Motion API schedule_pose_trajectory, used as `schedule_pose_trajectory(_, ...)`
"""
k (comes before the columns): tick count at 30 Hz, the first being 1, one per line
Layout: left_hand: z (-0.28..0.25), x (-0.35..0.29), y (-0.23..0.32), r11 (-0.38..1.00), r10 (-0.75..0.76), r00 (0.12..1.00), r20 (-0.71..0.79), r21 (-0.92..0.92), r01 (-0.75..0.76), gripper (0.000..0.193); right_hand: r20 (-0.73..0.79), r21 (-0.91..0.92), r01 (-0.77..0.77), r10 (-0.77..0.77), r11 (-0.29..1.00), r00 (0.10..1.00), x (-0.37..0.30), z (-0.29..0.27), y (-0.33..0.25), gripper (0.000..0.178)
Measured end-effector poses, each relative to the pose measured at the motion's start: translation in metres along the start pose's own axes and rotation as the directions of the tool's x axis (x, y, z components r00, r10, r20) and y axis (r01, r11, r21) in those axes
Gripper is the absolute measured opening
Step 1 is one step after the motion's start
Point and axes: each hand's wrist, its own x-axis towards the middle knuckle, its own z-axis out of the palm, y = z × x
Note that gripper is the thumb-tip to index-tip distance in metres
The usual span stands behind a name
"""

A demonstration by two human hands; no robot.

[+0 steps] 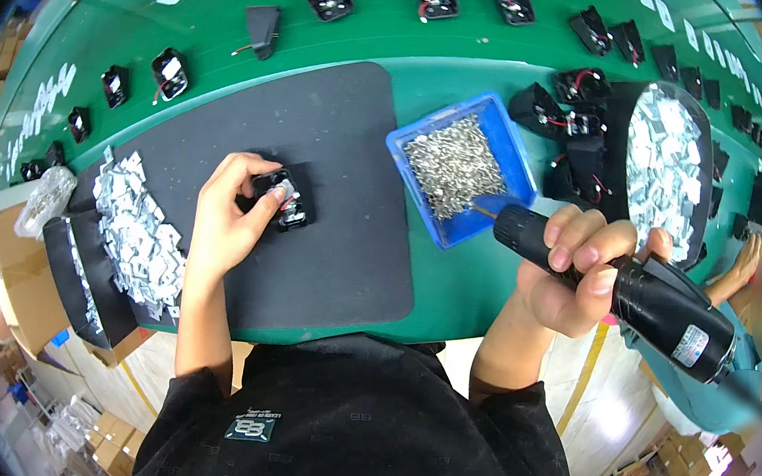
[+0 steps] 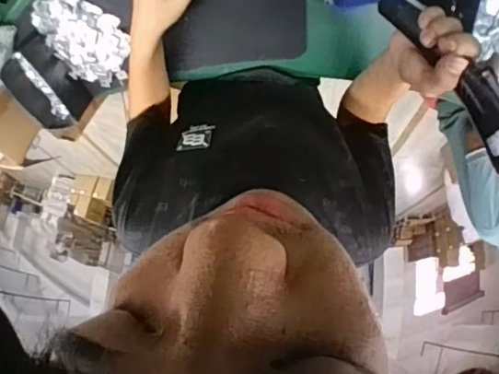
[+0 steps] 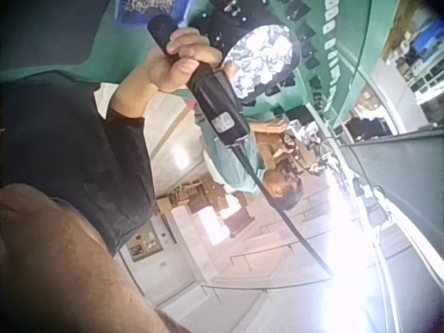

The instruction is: Assembling electronic housings by inserting small metal components and securing them with screws using an electric screwdriver.

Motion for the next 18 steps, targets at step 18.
schedule_pose_trajectory(18,0.080,0.028,0.091,0.725,0.686,0.727,0.021,-0.096,-0.682,0.041,0.178,0.314,-0.045,-0.012,0.948,0.984,0.018,0.018,-0.036,0.042)
